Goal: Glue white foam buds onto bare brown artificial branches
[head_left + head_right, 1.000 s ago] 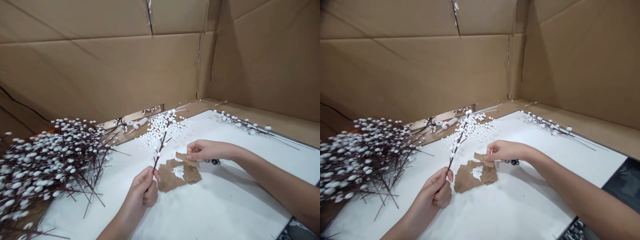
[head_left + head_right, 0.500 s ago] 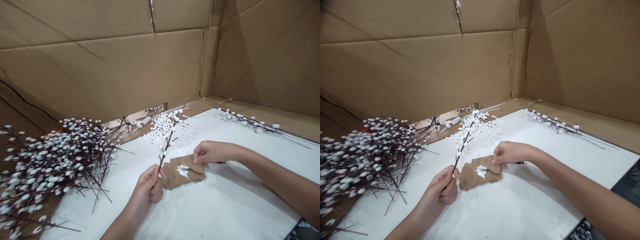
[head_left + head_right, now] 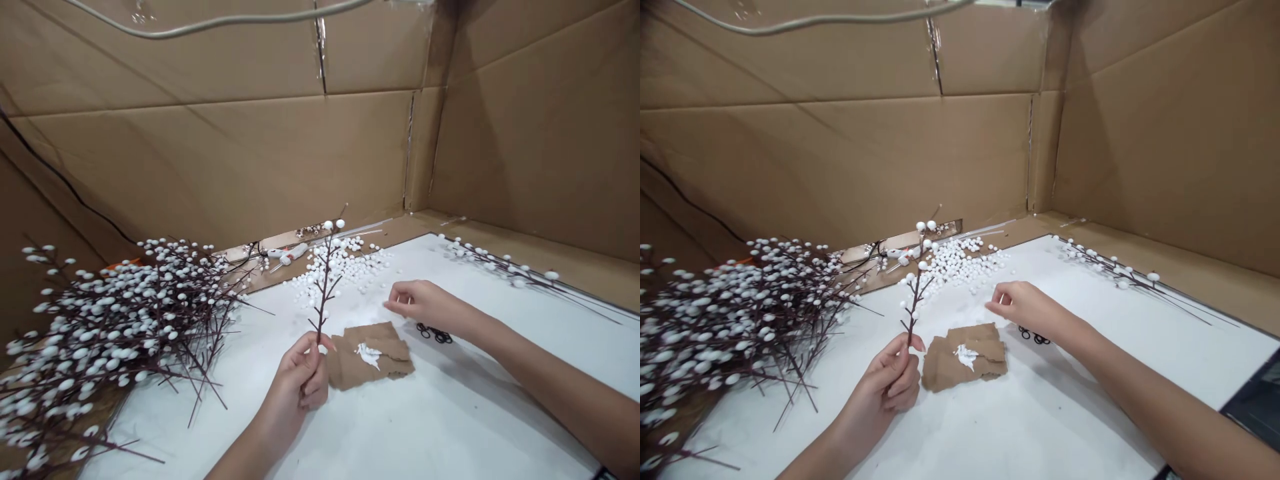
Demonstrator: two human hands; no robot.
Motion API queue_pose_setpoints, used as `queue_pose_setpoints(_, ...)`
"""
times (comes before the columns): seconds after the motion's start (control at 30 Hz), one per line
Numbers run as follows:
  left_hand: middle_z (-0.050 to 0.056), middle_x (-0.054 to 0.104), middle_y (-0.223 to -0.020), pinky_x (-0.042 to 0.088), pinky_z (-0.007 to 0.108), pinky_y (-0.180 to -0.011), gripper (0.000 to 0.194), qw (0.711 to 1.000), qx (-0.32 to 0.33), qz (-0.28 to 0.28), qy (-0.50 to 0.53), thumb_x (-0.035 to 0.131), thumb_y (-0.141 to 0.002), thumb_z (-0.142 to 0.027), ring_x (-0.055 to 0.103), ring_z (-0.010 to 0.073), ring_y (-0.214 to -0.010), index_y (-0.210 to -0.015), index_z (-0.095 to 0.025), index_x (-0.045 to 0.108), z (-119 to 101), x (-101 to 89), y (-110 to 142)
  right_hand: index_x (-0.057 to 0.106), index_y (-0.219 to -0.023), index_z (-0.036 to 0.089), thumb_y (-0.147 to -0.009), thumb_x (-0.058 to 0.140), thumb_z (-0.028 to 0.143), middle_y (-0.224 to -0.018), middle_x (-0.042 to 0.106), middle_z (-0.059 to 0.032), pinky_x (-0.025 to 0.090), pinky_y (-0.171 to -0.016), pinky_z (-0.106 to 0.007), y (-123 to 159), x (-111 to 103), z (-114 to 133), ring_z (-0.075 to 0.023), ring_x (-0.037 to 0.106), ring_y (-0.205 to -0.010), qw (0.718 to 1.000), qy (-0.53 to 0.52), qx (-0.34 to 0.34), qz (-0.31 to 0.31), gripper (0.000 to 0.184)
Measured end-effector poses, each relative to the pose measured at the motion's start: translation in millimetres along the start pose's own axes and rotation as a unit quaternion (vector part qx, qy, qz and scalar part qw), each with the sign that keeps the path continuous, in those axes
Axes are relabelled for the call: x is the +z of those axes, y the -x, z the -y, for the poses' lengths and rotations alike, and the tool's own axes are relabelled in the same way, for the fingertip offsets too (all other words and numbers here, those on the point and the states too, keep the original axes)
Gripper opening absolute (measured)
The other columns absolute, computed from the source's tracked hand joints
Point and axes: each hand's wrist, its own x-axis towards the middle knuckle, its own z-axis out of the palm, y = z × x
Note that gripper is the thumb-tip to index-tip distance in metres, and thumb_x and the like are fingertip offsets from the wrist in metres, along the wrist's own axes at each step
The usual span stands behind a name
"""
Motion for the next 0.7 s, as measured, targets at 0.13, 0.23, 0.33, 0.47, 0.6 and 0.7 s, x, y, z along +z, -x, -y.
queue_pose_setpoints(0.13, -0.011, 0.016, -0.044, 0.009, 0.018, -0.038, 0.023, 0.999, 0.012, -0.034, 0.003, 0.058, -0.076, -0.04, 0.007, 0.0043, -0.039, -0.073, -0.018, 0.053, -1.7, 0.0, -0.1, 0.057, -0.087, 0.022, -0.082, 0.041, 0.036, -0.09, 0.063, -0.0044, 0.044, -0.058, -0.025, -5.5, 1.7, -8.7, -0.0166, 0.058, -0.068, 0.994, 0.024, -0.01, -0.108, 0.022)
queue_pose_setpoints(0.23, -0.011, 0.016, -0.045, 0.008, 0.018, -0.037, 0.023, 1.0, 0.005, -0.028, 0.01, 0.059, -0.075, -0.04, 0.006, 0.004, -0.038, -0.072, -0.018, 0.053, -1.5, -1.1, 0.4, 0.055, -0.1, 0.022, -0.081, 0.042, 0.031, -0.108, 0.057, -0.008, 0.046, -0.074, -0.031, -11.3, 4.9, -17.9, -0.0205, 0.058, -0.088, 0.989, 0.043, -0.03, -0.141, 0.025)
queue_pose_setpoints(0.33, -0.011, 0.018, -0.044, 0.007, 0.018, -0.037, 0.025, 1.0, -0.002, -0.021, 0.021, 0.06, -0.073, -0.041, 0.006, 0.0037, -0.038, -0.072, -0.018, 0.053, -0.7, -1.8, 0.7, 0.053, -0.108, 0.023, -0.08, 0.041, 0.024, -0.115, 0.052, -0.0085, 0.046, -0.082, -0.034, -24.9, 4.6, -26.0, -0.0218, 0.055, -0.099, 0.983, 0.058, -0.066, -0.164, 0.03)
queue_pose_setpoints(0.47, -0.011, 0.019, -0.043, 0.006, 0.019, -0.036, 0.027, 1.0, -0.003, -0.016, 0.023, 0.061, -0.071, -0.043, 0.005, 0.0037, -0.037, -0.073, -0.018, 0.052, -0.9, -2.3, 0.1, 0.054, -0.111, 0.023, -0.077, 0.037, 0.011, -0.114, 0.055, -0.009, 0.045, -0.085, -0.036, -60.4, -5.7, -32.6, -0.0225, 0.054, -0.103, 0.975, 0.077, -0.127, -0.166, 0.04)
queue_pose_setpoints(0.6, -0.012, 0.02, -0.041, 0.005, 0.018, -0.035, 0.031, 1.0, -0.005, -0.012, 0.015, 0.063, -0.068, -0.046, 0.005, 0.0031, -0.036, -0.072, -0.018, 0.051, -1.4, -2.3, -1.0, 0.058, -0.111, 0.024, -0.071, 0.035, 0.001, -0.115, 0.057, -0.0061, 0.04, -0.093, -0.035, -101.7, -15.0, -38.6, -0.02, 0.052, -0.108, 0.966, 0.103, -0.206, -0.113, 0.051)
queue_pose_setpoints(0.7, -0.012, 0.02, -0.039, 0.005, 0.018, -0.034, 0.035, 1.0, -0.009, -0.009, 0.01, 0.064, -0.065, -0.05, 0.005, 0.0029, -0.034, -0.072, -0.019, 0.051, -1.3, -1.7, -1.6, 0.061, -0.108, 0.023, -0.066, 0.039, -0.001, -0.108, 0.061, -0.0054, 0.042, -0.09, -0.035, -124.1, -15.0, -44.5, -0.0207, 0.055, -0.104, 0.963, 0.122, -0.237, -0.048, 0.053)
